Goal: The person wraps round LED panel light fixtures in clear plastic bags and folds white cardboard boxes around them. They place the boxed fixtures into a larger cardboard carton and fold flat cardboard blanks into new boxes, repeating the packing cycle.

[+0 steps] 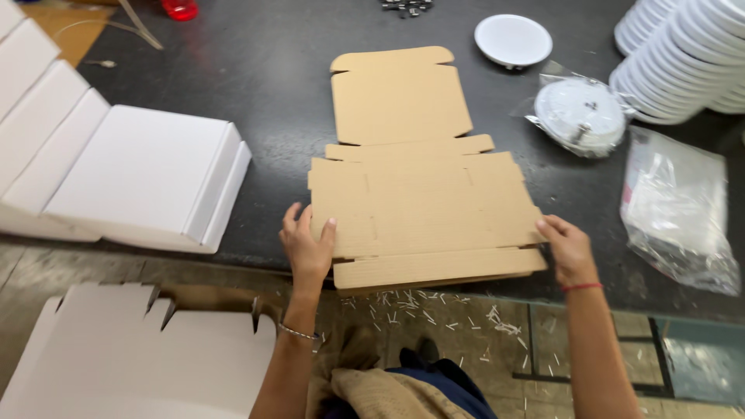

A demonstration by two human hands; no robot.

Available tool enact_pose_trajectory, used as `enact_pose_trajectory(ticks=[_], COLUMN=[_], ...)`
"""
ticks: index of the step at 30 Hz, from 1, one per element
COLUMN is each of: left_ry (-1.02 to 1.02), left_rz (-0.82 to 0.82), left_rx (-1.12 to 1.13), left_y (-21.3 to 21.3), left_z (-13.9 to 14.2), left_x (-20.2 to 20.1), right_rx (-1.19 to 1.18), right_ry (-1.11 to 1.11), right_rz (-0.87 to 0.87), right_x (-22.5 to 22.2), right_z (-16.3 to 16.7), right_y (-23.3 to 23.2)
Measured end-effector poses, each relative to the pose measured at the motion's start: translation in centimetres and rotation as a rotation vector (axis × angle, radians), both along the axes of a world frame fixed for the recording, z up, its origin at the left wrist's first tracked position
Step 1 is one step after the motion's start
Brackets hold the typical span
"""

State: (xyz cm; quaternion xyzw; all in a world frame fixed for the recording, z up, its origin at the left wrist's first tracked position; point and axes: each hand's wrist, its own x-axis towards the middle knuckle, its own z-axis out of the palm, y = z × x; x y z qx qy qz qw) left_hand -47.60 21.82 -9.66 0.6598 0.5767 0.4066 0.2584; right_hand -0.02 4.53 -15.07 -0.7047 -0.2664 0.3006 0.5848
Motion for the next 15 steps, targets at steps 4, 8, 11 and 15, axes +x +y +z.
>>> enact_pose_trajectory(ticks=[4,8,11,15], left_ry=[-1.199,-1.406,-1.333,-0.962], left_rz=[-0.069,-0.028,0.026,0.095], left_rx=[-0.529,-0.784,-0.728,-0.548], left_y=[-1.7,-4.5,-5.6,-6.0], left_z=[0.9,-1.6,-3.7,-4.1], left_x=[-0.8,0.9,2.0,3.8], right_rx=[0.222,0.244,0.178,0.183], right_ry=[0.416,0.835,0.825,0.705], right_rz=[0.057,-0.045,-0.038,0.076], right_x=[-0.6,-5.2,-6.4,-6.2], right_z=[3.7,2.6,1.2,1.0], right_y=[-1.2,-1.4,-0.9,-0.3])
